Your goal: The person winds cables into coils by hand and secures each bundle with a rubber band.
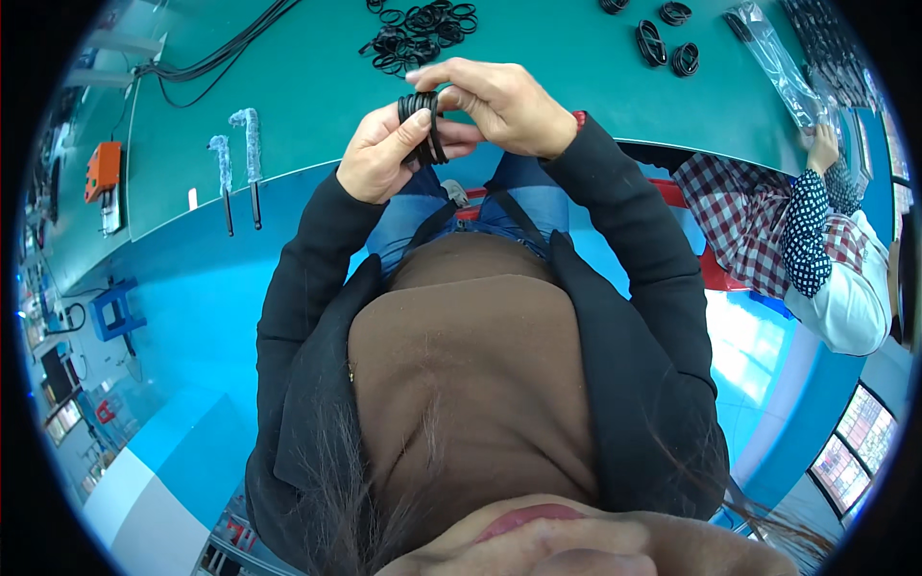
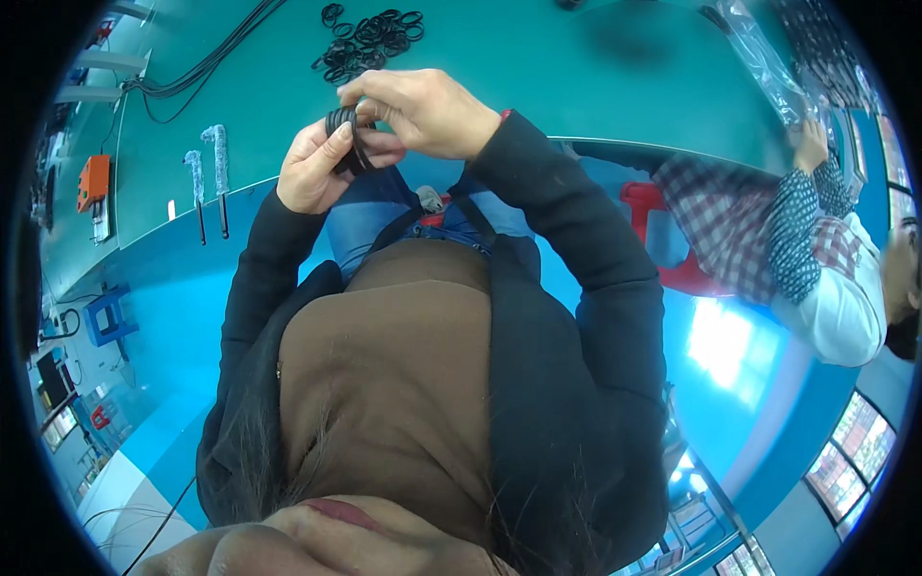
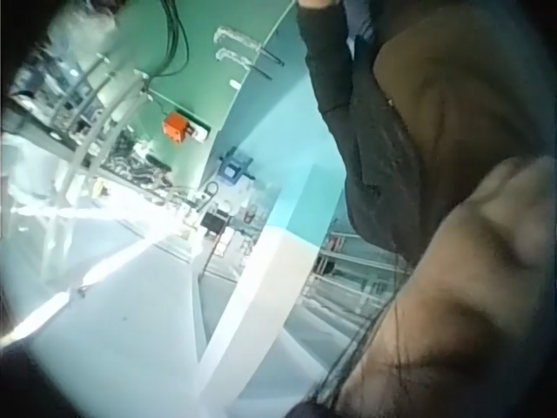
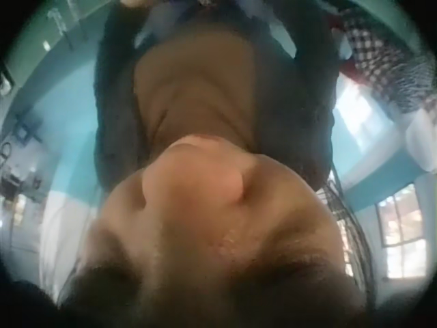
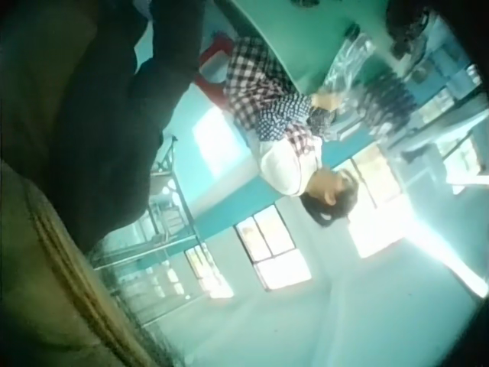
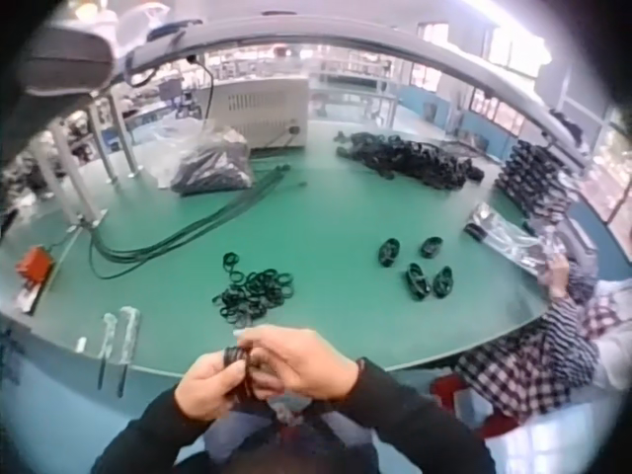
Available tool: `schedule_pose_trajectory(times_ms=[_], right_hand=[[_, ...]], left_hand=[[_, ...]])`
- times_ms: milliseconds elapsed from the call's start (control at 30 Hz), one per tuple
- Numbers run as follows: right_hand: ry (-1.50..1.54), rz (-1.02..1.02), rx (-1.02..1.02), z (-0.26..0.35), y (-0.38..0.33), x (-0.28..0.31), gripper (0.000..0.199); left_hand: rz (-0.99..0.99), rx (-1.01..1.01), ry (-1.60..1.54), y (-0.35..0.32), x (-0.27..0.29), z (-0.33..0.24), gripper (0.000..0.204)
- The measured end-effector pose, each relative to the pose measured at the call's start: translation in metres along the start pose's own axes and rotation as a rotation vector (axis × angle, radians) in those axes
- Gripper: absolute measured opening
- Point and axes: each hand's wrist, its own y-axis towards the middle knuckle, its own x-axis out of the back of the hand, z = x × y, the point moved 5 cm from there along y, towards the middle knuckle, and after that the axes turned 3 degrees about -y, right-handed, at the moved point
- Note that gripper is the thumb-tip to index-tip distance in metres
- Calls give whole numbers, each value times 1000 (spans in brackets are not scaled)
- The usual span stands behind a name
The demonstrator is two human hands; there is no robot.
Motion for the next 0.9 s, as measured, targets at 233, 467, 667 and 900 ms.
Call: schedule_pose_trajectory(times_ms=[233, 467, 667, 900], right_hand=[[491, 92, -206, -29, -2, -17, 33], [885, 182, -347, -33, -11, -28, 39], [1090, 193, -392, -19, -16, -31, 48], [685, 24, -570, -19, -15, -43, 45]], left_hand=[[90, -7, -127, 2, -3, 8, 42], [54, -16, -66, 5, -4, 7, 33], [95, -33, -49, 7, -9, 10, 28], [98, -53, 173, 13, 0, 19, 13]])
